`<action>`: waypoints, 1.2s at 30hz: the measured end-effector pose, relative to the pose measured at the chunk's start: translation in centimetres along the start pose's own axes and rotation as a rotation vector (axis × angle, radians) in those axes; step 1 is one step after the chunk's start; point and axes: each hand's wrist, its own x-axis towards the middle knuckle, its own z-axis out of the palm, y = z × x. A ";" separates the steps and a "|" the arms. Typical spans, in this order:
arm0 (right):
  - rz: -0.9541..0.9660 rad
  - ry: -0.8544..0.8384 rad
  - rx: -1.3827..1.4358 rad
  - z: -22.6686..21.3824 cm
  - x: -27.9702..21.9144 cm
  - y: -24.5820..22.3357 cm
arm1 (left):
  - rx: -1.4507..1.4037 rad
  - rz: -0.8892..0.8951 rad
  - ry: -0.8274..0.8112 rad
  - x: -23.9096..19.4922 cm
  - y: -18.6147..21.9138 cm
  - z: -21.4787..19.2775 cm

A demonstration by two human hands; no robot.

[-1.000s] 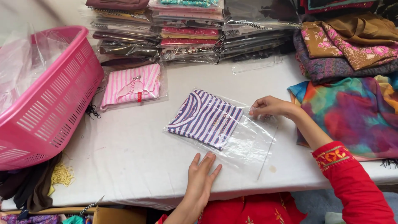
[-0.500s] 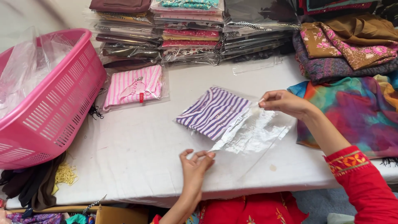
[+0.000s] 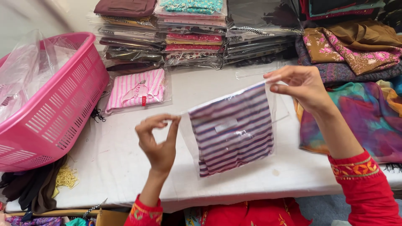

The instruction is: The person folds various garments, including a striped shirt, a checkered top, and a pink striped shirt, then places each into a clear plastic bag. The person also folds a red garment and a blue striped garment, placing them into bags. The packed items are stacked on the table.

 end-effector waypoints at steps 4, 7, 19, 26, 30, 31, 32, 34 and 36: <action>0.046 0.085 -0.055 -0.1 1.8 0.1 | 0.157 0.121 -0.011 3.0 -2.2 1.5; -0.089 0.137 -0.135 -0.7 2.1 1.2 | 0.099 0.183 -0.033 3.5 -3.6 2.3; 0.157 -0.225 -0.934 -0.5 -10.9 6.4 | 0.325 -0.429 -0.772 -6.1 -6.7 -2.7; 0.786 0.024 -0.828 1.1 -8.0 7.3 | 0.011 -0.898 -0.659 -7.6 -10.8 0.8; 0.653 0.021 -0.920 2.0 -7.6 9.6 | -0.130 -1.027 -0.597 -7.9 -14.3 3.0; 0.638 0.022 -0.809 1.8 -7.4 10.5 | -0.171 -1.071 -0.573 -8.0 -15.1 3.4; 0.620 0.024 -0.696 1.6 -7.1 11.4 | -0.208 -1.113 -0.548 -8.0 -16.0 3.6; 0.609 0.041 -0.632 1.5 -7.0 12.6 | -0.143 -1.065 -0.566 -7.8 -15.1 3.8; 0.598 0.054 -0.568 1.8 -6.6 12.7 | -0.079 -1.019 -0.580 -8.0 -14.8 3.8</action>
